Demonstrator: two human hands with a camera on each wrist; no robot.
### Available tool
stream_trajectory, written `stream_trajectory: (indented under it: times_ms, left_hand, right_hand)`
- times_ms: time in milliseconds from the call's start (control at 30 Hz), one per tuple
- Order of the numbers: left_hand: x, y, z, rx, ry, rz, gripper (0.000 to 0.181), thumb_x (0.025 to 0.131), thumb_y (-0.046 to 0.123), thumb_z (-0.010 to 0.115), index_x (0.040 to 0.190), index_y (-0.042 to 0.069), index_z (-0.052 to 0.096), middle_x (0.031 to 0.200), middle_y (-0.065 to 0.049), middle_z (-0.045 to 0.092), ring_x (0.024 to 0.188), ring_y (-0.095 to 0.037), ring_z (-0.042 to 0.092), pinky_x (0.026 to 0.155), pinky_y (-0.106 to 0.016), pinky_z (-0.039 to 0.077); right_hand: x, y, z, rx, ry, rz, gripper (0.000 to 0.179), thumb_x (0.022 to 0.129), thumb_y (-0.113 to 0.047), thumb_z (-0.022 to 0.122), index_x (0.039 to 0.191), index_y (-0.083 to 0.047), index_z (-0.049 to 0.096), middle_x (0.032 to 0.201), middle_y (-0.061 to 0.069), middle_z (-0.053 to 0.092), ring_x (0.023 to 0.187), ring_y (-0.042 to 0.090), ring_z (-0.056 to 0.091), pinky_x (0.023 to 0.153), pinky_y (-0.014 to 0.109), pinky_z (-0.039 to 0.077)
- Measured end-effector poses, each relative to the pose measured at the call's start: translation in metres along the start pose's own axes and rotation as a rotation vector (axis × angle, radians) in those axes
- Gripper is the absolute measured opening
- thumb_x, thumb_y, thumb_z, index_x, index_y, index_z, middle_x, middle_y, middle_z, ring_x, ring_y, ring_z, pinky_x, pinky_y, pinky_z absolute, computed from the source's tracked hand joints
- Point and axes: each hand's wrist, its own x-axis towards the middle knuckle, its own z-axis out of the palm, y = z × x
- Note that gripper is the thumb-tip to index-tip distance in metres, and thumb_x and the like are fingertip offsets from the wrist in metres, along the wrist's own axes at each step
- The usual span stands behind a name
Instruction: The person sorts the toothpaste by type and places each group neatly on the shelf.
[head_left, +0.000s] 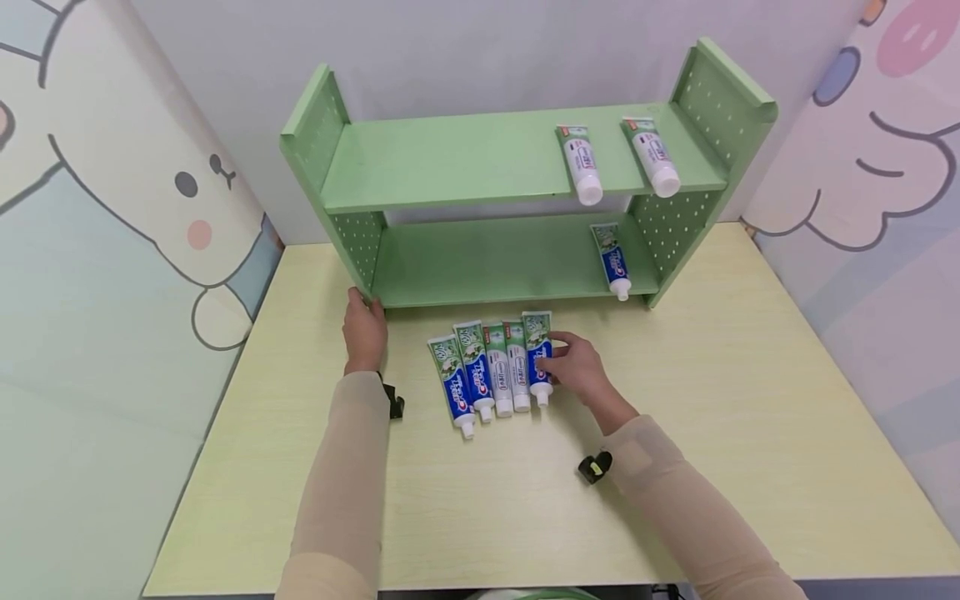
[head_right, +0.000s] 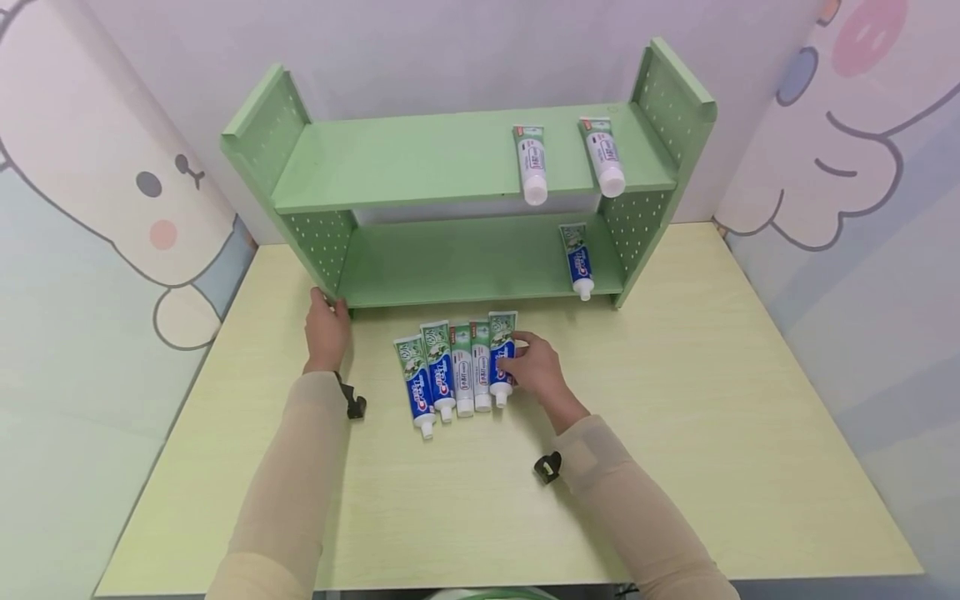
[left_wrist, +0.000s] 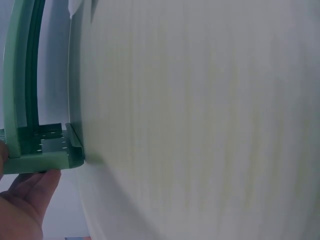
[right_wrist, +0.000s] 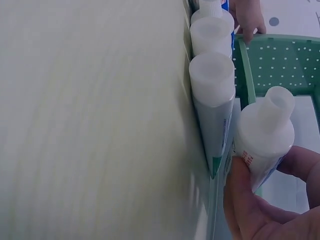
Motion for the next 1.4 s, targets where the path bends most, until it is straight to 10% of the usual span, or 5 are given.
stream_trajectory:
  times_ms: [1400]
  left_hand:
    - [-0.002,0.001,-0.002,-0.014,-0.004,0.005,0.038,0.107,0.025,0.037,0.137,0.002,0.033,0.120,-0.021,0.054,0.101,-0.035,0.057,0.082,-0.049,0.046]
  right_hand:
    - [-0.021,-0.021,-0.027,0.126,-0.006,-0.132,0.059,0.090,-0.001,0.068,0.144,-0.006,0.045,0.129,0.023,0.055,0.100,0.029,0.062,0.071,0.032,0.055]
